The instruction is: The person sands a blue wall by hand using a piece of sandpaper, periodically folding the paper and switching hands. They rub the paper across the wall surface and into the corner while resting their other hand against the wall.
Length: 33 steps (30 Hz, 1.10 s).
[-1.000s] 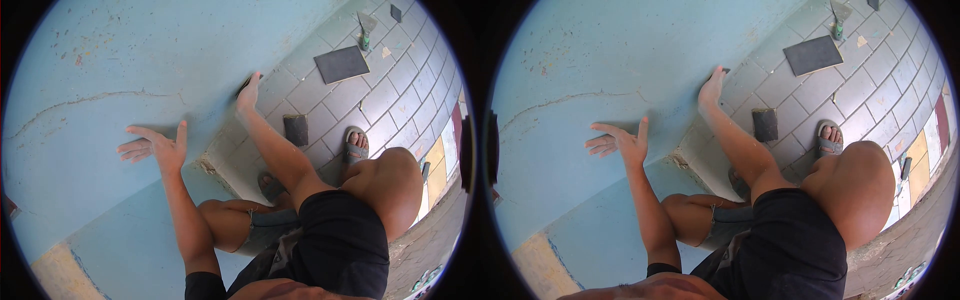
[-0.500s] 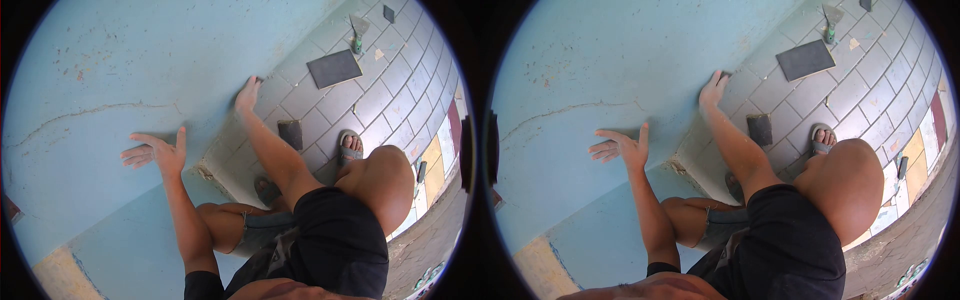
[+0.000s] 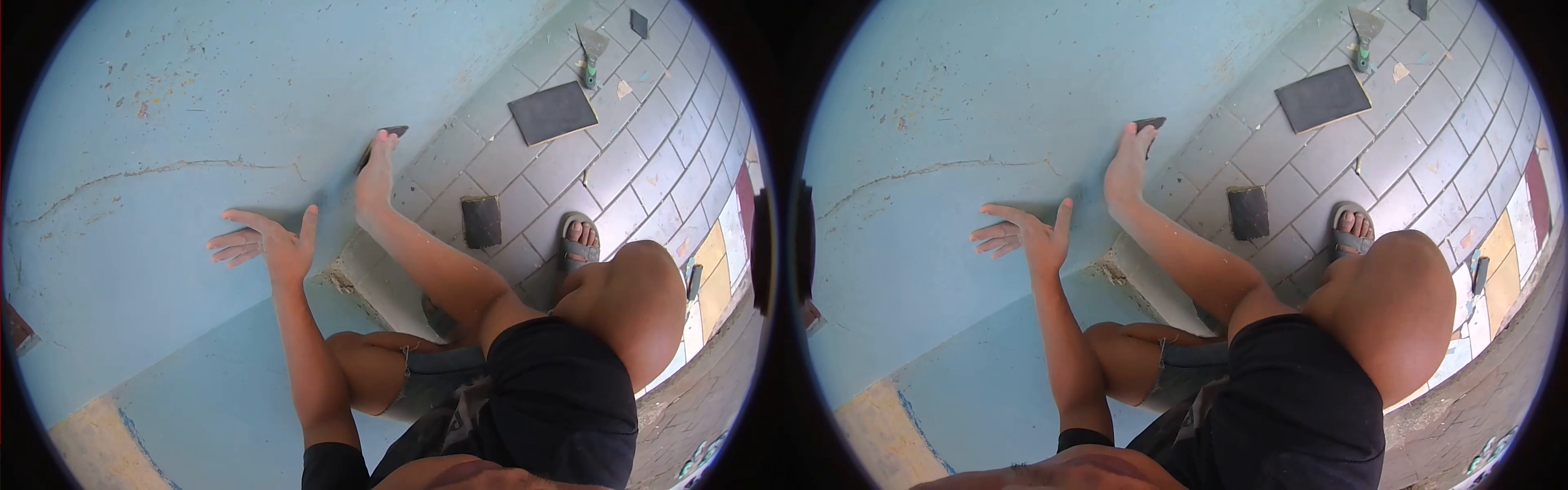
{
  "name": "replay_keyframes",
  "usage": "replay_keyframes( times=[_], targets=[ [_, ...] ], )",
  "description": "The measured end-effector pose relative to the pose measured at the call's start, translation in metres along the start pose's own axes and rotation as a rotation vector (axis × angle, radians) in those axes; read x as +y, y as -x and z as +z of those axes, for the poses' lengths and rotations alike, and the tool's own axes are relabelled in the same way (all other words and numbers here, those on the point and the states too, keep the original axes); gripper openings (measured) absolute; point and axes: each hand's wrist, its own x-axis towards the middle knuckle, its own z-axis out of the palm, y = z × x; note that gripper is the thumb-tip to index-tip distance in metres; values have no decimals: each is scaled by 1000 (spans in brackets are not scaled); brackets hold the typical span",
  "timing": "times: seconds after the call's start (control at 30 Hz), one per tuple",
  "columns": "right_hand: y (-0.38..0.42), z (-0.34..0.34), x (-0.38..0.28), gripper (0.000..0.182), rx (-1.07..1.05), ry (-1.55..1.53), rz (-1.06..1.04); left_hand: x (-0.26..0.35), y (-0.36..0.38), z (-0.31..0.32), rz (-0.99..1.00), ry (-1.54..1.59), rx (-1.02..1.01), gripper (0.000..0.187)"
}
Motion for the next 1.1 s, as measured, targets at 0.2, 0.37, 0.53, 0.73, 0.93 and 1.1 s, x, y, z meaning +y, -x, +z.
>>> replay_keyframes(
  times=[0.2,0.37,0.53,0.73,0.93,1.1],
  targets=[
    [-41,-24,-2,82,14,23,-12,6,10,-21,17,17,-43,142],
    [-51,-20,-7,85,32,14,-40,1,7,-11,16,-1,-5,139],
    [-110,-47,-32,89,193,74,-86,1,5,-12,47,-20,1,139],
    [-100,-42,-19,92,32,108,-82,-2,2,-5,48,-16,35,141],
    [-123,-57,-52,92,95,-118,84,3,1,-7,16,-15,7,142],
    [-121,-53,-44,92,233,246,-61,2,5,-11,18,-9,-12,142]
  ],
)
